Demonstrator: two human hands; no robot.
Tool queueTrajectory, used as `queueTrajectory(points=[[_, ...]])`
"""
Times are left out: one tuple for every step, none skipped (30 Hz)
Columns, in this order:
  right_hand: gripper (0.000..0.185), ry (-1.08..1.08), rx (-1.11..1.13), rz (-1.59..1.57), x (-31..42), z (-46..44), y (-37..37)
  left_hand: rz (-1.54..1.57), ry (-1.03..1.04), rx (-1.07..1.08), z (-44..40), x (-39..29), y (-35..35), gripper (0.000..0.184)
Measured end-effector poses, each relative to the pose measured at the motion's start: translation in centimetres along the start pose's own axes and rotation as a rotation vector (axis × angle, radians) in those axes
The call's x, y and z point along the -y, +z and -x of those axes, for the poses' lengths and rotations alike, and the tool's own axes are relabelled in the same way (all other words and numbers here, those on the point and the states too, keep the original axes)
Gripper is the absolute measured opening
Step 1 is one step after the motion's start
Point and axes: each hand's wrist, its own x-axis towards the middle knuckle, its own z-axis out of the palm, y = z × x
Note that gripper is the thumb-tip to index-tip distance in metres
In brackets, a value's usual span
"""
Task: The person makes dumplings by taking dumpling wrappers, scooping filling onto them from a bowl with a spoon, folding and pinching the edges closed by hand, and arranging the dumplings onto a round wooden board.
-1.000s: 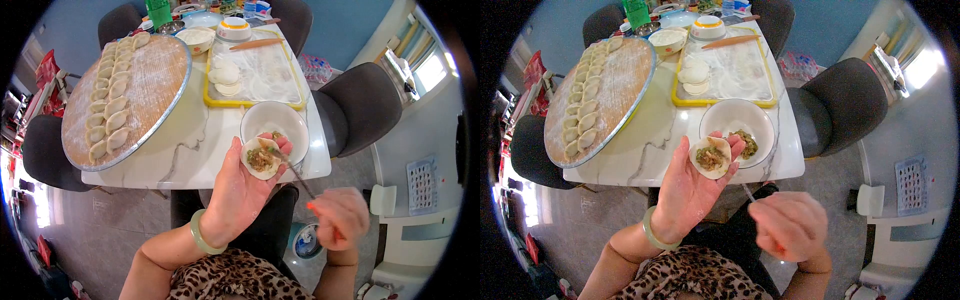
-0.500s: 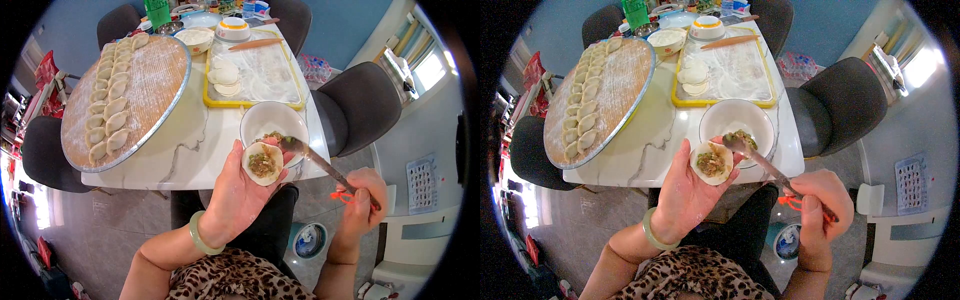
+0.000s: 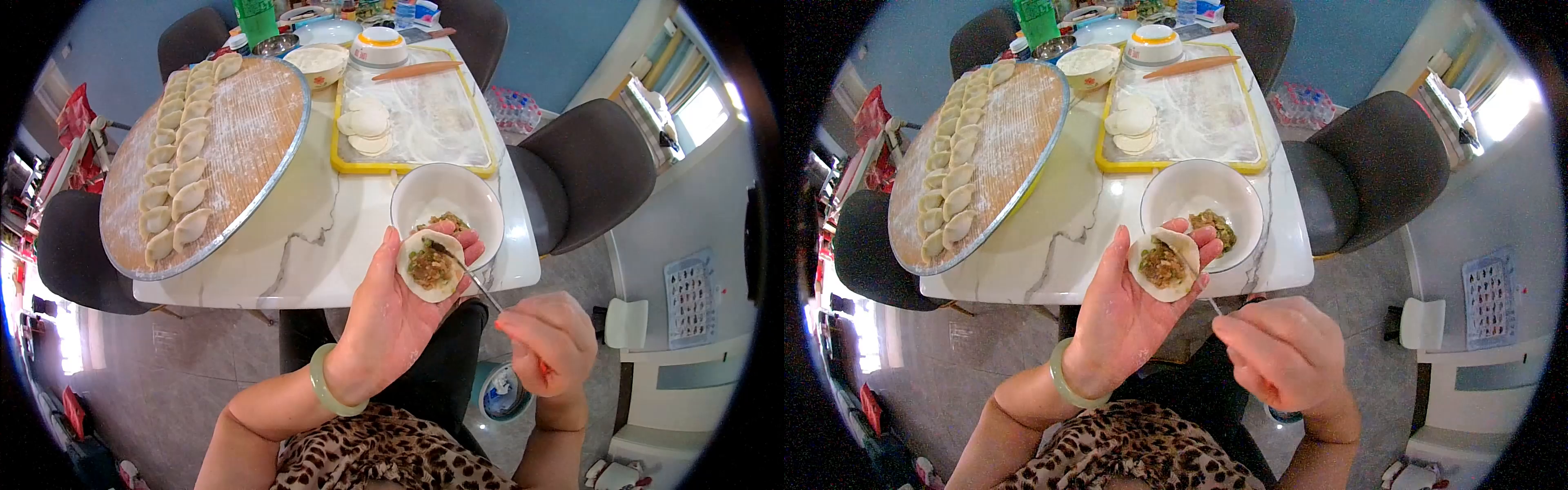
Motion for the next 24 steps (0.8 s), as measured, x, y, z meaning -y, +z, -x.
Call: queueTrajectory(points=[[0.023, -0.038, 0.036, 0.009, 0.1, 0.0, 0.1, 0.009, 0.000, 0.000, 0.0, 0.0, -0.1, 0.054], [0.026, -0.056, 0.044, 0.012, 0.2, 0.2, 0.2, 0.017, 0.000, 0.000, 0.0, 0.0, -0.1, 0.054], [0.026, -0.056, 0.044, 0.012, 0.3, 0.3, 0.2, 0.017, 0.000, 0.000, 0.0, -0.1, -0.1, 0.054], [0.025, -0.083, 0.039, 0.048, 0.5, 0.2, 0.1, 0.007, 0.002, -0.006, 0.0, -0.2, -0.1, 0.054], [0.024, -0.110, 0.034, 0.083, 0.6, 0.2, 0.0, -0.004, 0.004, -0.012, 0.0, -0.3, -0.1, 0.054], [0.024, -0.110, 0.034, 0.082, 0.7, 0.1, -0.3, -0.004, 0.004, -0.012, 0.0, -0.3, -0.2, 0.054], [0.023, -0.080, 0.000, 0.065, 0.7, 0.1, -0.8, -0.005, 0.007, -0.011, 0.0, -0.4, -0.3, 0.054], [0.021, -0.049, -0.035, 0.048, 0.7, 0.2, -1.0, -0.007, 0.009, -0.009, 0.0, -0.4, -0.4, 0.054], [0.021, -0.048, -0.035, 0.049, 0.7, 0.1, -0.9, -0.007, 0.007, -0.009, 0.0, -0.4, -0.4, 0.054], [0.019, -0.013, -0.049, -0.007, 0.7, 0.1, -0.7, -0.009, 0.012, -0.010, 0.0, -0.4, -0.4, 0.054], [0.016, 0.020, -0.062, -0.065, 0.5, 0.0, -0.5, -0.011, 0.018, -0.011, 0.0, -0.4, -0.4, 0.054], [0.016, 0.021, -0.064, -0.065, 0.1, 0.0, -0.4, -0.012, 0.018, -0.012, 0.1, -0.4, -0.3, 0.054], [0.015, 0.102, -0.062, -0.123, -0.5, 0.1, -0.1, -0.001, 0.020, -0.020, 0.2, -0.4, -0.2, 0.054], [0.014, 0.184, -0.061, -0.181, -0.8, 0.1, 0.0, 0.010, 0.022, -0.028, 0.3, -0.5, -0.1, 0.054], [0.014, 0.185, -0.063, -0.182, -0.7, 0.2, 0.0, 0.008, 0.022, -0.029, 0.4, -0.6, -0.2, 0.054], [0.015, 0.310, -0.140, -0.267, -0.5, 0.3, -0.1, -0.015, 0.025, -0.026, 0.4, -0.7, -0.4, 0.054], [0.016, 0.435, -0.217, -0.352, -0.2, 0.3, -0.2, -0.039, 0.028, -0.023, 0.5, -0.8, -0.5, 0.055], [0.016, 0.506, -0.276, -0.483, 0.4, 0.0, -0.4, -0.040, 0.024, -0.024, 0.5, -0.9, -0.5, 0.055], [0.016, 0.509, -0.278, -0.483, 0.3, 0.1, -0.4, -0.041, 0.023, -0.020, 0.5, -0.9, -0.5, 0.055], [0.016, 0.490, -0.247, -0.504, 0.1, 0.1, -0.3, -0.043, 0.024, -0.016, 0.5, -1.0, -0.5, 0.055], [0.016, 0.470, -0.216, -0.524, -0.1, 0.0, -0.2, -0.045, 0.022, -0.016, 0.5, -1.0, -0.5, 0.055], [0.016, 0.471, -0.220, -0.525, -0.3, -0.1, 0.1, -0.031, 0.017, -0.017, 0.5, -1.0, -0.4, 0.055], [0.016, 0.568, -0.196, -0.540, -0.6, -0.3, 0.4, -0.017, 0.013, -0.019, 0.6, -1.0, -0.4, 0.055], [0.017, 0.666, -0.172, -0.555, -0.8, -0.4, 0.7, -0.021, 0.010, -0.021, 0.6, -1.0, -0.5, 0.055]])
